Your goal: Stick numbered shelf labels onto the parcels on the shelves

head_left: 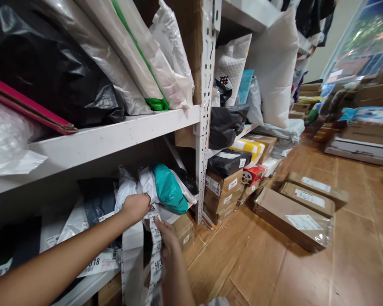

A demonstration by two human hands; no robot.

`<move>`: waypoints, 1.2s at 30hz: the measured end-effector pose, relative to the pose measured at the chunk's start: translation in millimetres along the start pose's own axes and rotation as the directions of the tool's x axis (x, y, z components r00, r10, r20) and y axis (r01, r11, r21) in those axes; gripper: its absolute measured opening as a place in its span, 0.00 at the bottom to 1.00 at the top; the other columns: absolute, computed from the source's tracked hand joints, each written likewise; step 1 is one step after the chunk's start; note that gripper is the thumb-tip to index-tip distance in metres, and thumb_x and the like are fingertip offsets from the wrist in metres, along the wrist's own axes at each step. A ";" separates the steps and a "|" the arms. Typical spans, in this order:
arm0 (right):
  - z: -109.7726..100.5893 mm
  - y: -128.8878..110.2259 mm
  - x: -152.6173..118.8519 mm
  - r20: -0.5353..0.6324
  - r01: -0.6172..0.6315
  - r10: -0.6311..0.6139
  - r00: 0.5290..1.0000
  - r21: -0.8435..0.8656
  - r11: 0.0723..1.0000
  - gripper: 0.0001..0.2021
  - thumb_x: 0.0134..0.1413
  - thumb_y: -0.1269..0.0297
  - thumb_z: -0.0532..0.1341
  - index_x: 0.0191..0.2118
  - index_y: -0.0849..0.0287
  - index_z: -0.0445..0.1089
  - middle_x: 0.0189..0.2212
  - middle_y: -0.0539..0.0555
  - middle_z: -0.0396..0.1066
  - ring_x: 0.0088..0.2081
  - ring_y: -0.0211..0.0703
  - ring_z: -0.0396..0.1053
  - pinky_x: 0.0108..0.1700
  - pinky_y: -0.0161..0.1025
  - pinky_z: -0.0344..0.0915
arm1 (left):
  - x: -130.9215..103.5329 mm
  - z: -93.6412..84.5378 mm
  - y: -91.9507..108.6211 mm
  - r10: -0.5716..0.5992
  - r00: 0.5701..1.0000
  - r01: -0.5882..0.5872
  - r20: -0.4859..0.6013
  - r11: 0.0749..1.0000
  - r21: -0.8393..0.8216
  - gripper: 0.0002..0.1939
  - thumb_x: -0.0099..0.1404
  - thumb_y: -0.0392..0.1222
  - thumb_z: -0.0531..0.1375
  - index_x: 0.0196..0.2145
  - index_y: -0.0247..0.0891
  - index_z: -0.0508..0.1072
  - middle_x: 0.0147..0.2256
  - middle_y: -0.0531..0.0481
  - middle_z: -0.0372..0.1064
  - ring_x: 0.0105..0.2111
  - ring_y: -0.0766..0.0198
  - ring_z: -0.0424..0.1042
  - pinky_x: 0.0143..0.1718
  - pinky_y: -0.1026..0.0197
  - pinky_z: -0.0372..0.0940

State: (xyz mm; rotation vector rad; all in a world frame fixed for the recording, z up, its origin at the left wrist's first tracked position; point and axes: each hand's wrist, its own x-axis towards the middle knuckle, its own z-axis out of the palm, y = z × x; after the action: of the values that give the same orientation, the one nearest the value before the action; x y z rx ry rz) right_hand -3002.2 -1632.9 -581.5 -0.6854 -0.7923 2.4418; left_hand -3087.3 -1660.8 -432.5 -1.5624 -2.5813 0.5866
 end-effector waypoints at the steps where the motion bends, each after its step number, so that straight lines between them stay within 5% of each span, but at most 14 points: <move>1: -5.4 -1.2 -5.3 0.044 -0.028 0.028 0.999 0.000 1.000 0.25 0.16 0.49 0.75 0.22 0.64 0.73 0.14 0.50 0.69 0.19 0.38 0.65 0.23 0.34 0.59 | -0.8 0.1 0.1 -0.008 1.000 0.008 -0.008 1.000 -0.003 0.18 0.64 0.46 0.51 0.38 0.31 0.75 0.38 0.34 0.75 0.40 0.46 0.75 0.37 0.52 0.68; 5: -29.6 -18.9 -23.3 0.090 -0.047 0.044 0.995 0.026 0.999 0.22 0.15 0.58 0.77 0.22 0.65 0.73 0.17 0.51 0.72 0.18 0.36 0.66 0.24 0.32 0.59 | -4.7 -2.6 2.8 -0.061 0.995 0.062 -0.082 0.998 -0.001 0.19 0.61 0.47 0.54 0.42 0.28 0.71 0.38 0.34 0.74 0.39 0.45 0.75 0.35 0.52 0.68; 8: -35.2 -33.5 -25.3 0.072 0.038 -0.044 0.996 0.079 0.996 0.22 0.14 0.58 0.77 0.23 0.60 0.73 0.18 0.48 0.73 0.19 0.34 0.65 0.24 0.31 0.59 | -4.0 -9.6 6.0 -0.067 0.985 0.076 -0.161 0.996 0.047 0.20 0.62 0.40 0.53 0.49 0.27 0.64 0.47 0.29 0.67 0.34 0.47 0.75 0.29 0.52 0.68; 11: -28.8 -34.2 -19.6 0.078 0.153 -0.166 0.983 0.152 0.976 0.23 0.15 0.58 0.76 0.27 0.58 0.74 0.23 0.47 0.75 0.23 0.35 0.67 0.27 0.32 0.62 | 1.9 -18.7 0.6 0.115 0.981 -0.097 -0.153 0.988 0.117 0.19 0.62 0.29 0.46 0.49 0.34 0.66 0.54 0.34 0.61 0.32 0.52 0.75 0.28 0.54 0.66; 14: -22.2 -23.9 -14.0 0.035 0.264 -0.285 0.958 0.284 0.922 0.21 0.22 0.56 0.75 0.30 0.56 0.75 0.26 0.48 0.76 0.25 0.37 0.68 0.30 0.34 0.64 | 8.3 -26.3 -18.7 0.369 0.928 -0.357 -0.061 0.923 0.145 0.15 0.63 0.31 0.48 0.39 0.43 0.72 0.51 0.47 0.67 0.34 0.58 0.75 0.34 0.57 0.65; 19: -7.0 -22.5 -11.0 0.135 0.269 -0.295 0.946 0.182 0.946 0.22 0.27 0.59 0.74 0.34 0.56 0.73 0.27 0.49 0.76 0.26 0.38 0.70 0.31 0.35 0.65 | 13.9 -31.8 -52.1 0.596 0.803 -0.586 -0.001 0.789 -0.183 0.09 0.55 0.33 0.56 0.32 0.43 0.73 0.51 0.56 0.69 0.43 0.61 0.72 0.40 0.64 0.62; 23: 17.4 -40.6 -1.5 0.260 0.261 -0.248 0.933 -0.015 0.965 0.25 0.31 0.58 0.72 0.41 0.58 0.72 0.27 0.50 0.76 0.27 0.40 0.70 0.33 0.36 0.65 | 21.1 -29.3 -57.5 0.542 0.840 -0.489 -0.021 0.740 -0.462 0.12 0.59 0.39 0.51 0.35 0.41 0.73 0.46 0.53 0.72 0.45 0.62 0.70 0.47 0.66 0.59; 26: 33.3 -47.0 11.6 0.174 0.256 -0.236 0.956 -0.097 0.962 0.22 0.29 0.52 0.70 0.32 0.62 0.74 0.21 0.52 0.74 0.26 0.44 0.71 0.33 0.40 0.65 | 26.6 -27.3 -55.5 0.485 0.874 -0.432 -0.025 0.751 -0.499 0.22 0.67 0.42 0.38 0.41 0.43 0.71 0.42 0.55 0.74 0.43 0.66 0.70 0.47 0.67 0.59; 30: 45.5 -41.3 26.1 -0.010 0.277 -0.280 0.960 -0.119 0.953 0.17 0.26 0.53 0.70 0.24 0.59 0.72 0.18 0.51 0.73 0.26 0.46 0.70 0.33 0.40 0.65 | 27.3 -26.0 -50.2 0.361 0.933 -0.324 0.002 0.840 -0.436 0.20 0.66 0.52 0.44 0.35 0.40 0.71 0.36 0.52 0.74 0.37 0.63 0.72 0.38 0.66 0.62; 36: 49.5 -31.9 36.4 -0.109 0.290 -0.305 0.946 -0.132 0.948 0.13 0.25 0.55 0.70 0.17 0.56 0.68 0.18 0.52 0.72 0.25 0.46 0.69 0.31 0.41 0.65 | 17.0 -22.0 -32.6 0.118 0.993 -0.115 0.006 0.980 -0.165 0.19 0.65 0.49 0.46 0.42 0.36 0.70 0.38 0.35 0.74 0.39 0.47 0.73 0.36 0.53 0.63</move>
State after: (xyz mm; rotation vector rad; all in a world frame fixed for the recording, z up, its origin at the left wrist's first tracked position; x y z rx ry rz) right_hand -3049.8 -1608.8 -537.4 -0.7013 -0.9177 2.0718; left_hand -3117.4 -1653.2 -402.9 -1.7757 -2.6228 0.4044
